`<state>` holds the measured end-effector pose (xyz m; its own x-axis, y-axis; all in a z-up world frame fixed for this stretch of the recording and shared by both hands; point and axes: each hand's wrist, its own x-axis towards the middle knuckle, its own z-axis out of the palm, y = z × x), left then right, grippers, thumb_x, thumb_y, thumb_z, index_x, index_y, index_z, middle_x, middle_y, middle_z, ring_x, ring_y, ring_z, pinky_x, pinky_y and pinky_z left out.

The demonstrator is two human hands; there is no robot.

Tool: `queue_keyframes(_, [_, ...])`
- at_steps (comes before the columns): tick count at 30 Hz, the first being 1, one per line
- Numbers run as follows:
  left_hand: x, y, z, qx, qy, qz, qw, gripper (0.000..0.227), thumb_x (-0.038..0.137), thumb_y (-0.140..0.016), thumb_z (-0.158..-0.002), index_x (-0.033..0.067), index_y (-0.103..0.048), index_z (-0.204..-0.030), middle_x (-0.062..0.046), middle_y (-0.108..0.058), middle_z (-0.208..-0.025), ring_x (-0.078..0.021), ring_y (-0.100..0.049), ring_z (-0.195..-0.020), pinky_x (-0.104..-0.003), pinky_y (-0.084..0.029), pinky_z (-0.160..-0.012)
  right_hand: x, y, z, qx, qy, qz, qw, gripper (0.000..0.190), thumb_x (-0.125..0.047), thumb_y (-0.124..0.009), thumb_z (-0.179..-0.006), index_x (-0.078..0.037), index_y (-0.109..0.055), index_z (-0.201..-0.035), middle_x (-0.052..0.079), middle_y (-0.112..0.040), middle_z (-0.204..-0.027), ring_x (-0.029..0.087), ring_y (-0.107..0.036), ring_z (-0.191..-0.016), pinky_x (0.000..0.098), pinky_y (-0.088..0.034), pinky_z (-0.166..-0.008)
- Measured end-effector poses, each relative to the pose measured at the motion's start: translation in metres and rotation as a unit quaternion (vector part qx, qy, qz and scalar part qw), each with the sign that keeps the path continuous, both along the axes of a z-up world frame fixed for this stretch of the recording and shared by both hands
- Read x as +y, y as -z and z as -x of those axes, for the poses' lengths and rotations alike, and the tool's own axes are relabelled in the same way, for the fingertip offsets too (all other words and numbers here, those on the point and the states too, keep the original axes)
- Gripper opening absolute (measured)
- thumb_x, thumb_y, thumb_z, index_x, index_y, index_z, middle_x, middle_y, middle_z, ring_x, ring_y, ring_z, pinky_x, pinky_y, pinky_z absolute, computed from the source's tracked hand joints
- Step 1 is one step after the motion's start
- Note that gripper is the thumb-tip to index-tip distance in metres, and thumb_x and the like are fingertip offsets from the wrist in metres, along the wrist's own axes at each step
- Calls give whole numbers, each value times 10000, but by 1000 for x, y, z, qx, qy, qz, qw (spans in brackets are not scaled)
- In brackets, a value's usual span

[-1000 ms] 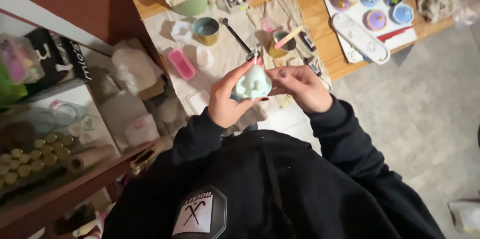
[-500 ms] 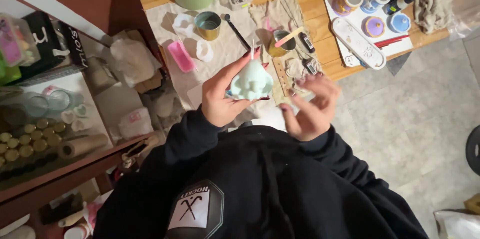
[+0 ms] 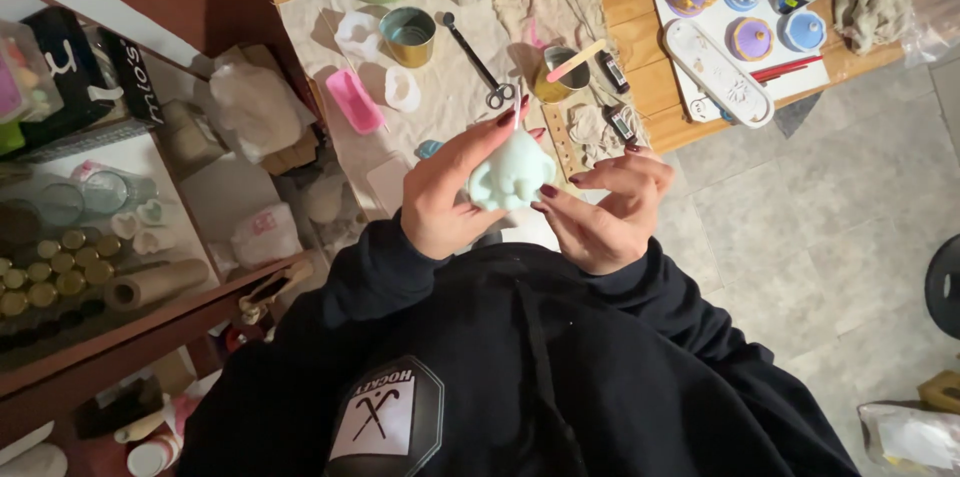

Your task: The person is removing several shaped candles from silicone molds and inspecting the results.

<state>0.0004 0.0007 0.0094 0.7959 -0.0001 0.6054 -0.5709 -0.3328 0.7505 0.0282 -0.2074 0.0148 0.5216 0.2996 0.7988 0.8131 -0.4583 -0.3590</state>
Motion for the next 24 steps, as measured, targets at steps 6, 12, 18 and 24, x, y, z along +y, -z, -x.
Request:
queue_keyframes(6, [3, -11, 1, 185, 214, 229, 932, 929, -90, -793, -882, 79, -298, -1650, -147, -410, -1656, -221, -573, -1428, -366, -576, -1130, 4, -12, -1, 76, 7, -15, 997, 265, -90, -944, -776, -124, -760, -964, 39, -609, -966, 261, -520, -1036, 443, -427, -1003])
queue_keyframes(12, [12, -16, -3, 206, 344, 350, 847, 942, -144, -696, -929, 83, -189, -1690, -100, -263, -1729, -183, -388, -1567, -366, -439, -1269, 9, -14, -8, 161, -36, -78, 983, 217, -31, -885, -815, -65, -711, -940, 56, -612, -966, 257, -520, -1034, 375, -438, -931])
queue_keyframes(18, [14, -13, 4, 200, 253, 254, 912, 819, -129, -717, -955, 69, -338, -1653, -133, -380, -1649, -225, -495, -1483, -373, -529, -1161, 8, -4, -10, 163, -67, -107, 978, 221, -30, -884, -829, -62, -686, -924, 52, -603, -959, 235, -523, -990, 347, -445, -911])
queue_keyframes(24, [17, -23, 1, 54, 155, 63, 984, 812, -89, -807, -869, 118, -456, -1571, -99, -460, -1616, -267, -524, -1470, -364, -526, -1180, 12, 4, -16, 203, -85, -176, 959, 250, -55, -855, -854, -29, -619, -932, 85, -596, -1011, 225, -555, -1029, 322, -457, -906])
